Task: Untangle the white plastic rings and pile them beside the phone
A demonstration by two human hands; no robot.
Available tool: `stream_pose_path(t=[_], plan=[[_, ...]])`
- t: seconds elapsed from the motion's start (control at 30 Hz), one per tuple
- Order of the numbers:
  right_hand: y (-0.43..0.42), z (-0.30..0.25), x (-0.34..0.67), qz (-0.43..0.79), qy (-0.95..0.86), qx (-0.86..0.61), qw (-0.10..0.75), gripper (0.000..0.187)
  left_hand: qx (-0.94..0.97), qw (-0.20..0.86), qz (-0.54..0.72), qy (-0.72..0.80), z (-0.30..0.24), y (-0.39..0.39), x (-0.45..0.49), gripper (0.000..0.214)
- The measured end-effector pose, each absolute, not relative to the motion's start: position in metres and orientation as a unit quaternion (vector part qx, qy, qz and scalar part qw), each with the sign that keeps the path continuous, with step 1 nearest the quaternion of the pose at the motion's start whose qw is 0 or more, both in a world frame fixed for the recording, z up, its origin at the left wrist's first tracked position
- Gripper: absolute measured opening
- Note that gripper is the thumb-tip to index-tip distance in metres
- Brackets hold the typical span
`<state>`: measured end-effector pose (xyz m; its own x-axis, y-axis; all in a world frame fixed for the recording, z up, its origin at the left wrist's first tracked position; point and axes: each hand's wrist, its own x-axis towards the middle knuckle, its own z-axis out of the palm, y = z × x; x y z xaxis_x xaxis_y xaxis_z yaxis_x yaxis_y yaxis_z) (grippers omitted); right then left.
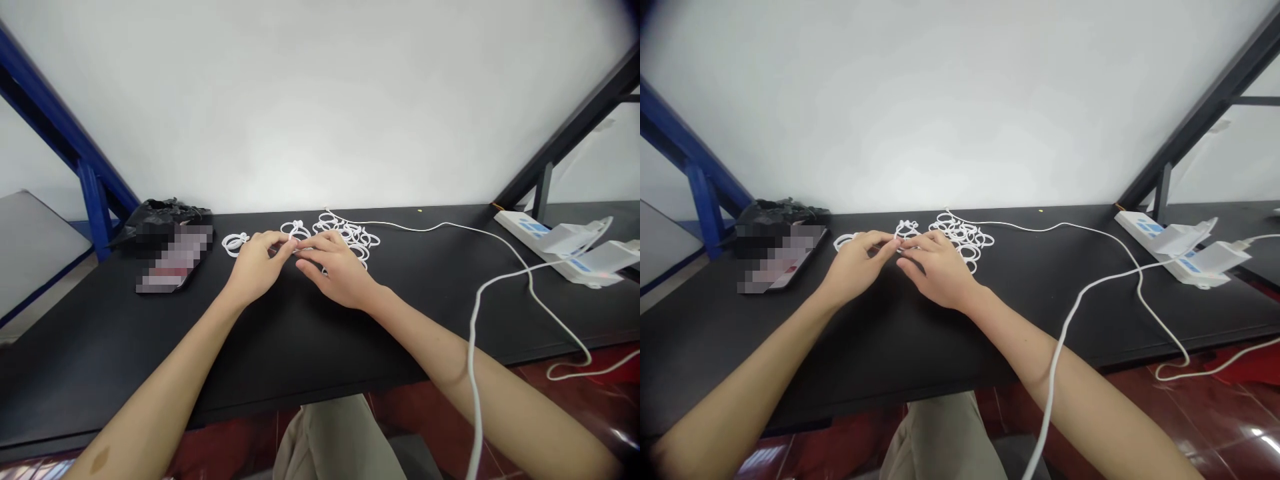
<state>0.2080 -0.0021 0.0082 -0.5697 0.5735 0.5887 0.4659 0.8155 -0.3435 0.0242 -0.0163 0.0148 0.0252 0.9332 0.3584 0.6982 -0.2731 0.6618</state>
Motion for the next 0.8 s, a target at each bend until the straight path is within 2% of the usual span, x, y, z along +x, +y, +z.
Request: stream_pose_path(t=[0.1,0.23,0.33,0.4,0.53,0.8], plan=[[-0.003,0.007,0.207,0.093,-0.882,-0.269,0.376,0.018,0.676,0.215,0.407,0.575,0.015,-0.015,0.022,0.027],[-0.005,0.007,0.207,0.155,-0.820,-0.342,0.432,0.016,0.672,0.213,0.419,0.571,0.017,-0.018,0.022,0.026],[-0.004,0.009,0.207,0.220,-0.765,-0.403,0.453,0.034,0.732,0.203,0.390,0.521,0.018,-0.021,0.026,0.022],[-0.002,0.009,0.208,0.238,-0.764,-0.406,0.441,0.038,0.772,0.194,0.371,0.478,0.017,-0.023,0.029,0.019],[-0.001,0.009,0.209,0.247,-0.776,-0.402,0.418,0.022,0.806,0.180,0.347,0.445,0.013,-0.023,0.033,0.019],[-0.001,0.012,0.208,0.294,-0.727,-0.394,0.480,0.012,0.806,0.160,0.358,0.443,0.016,-0.025,0.033,0.018]])
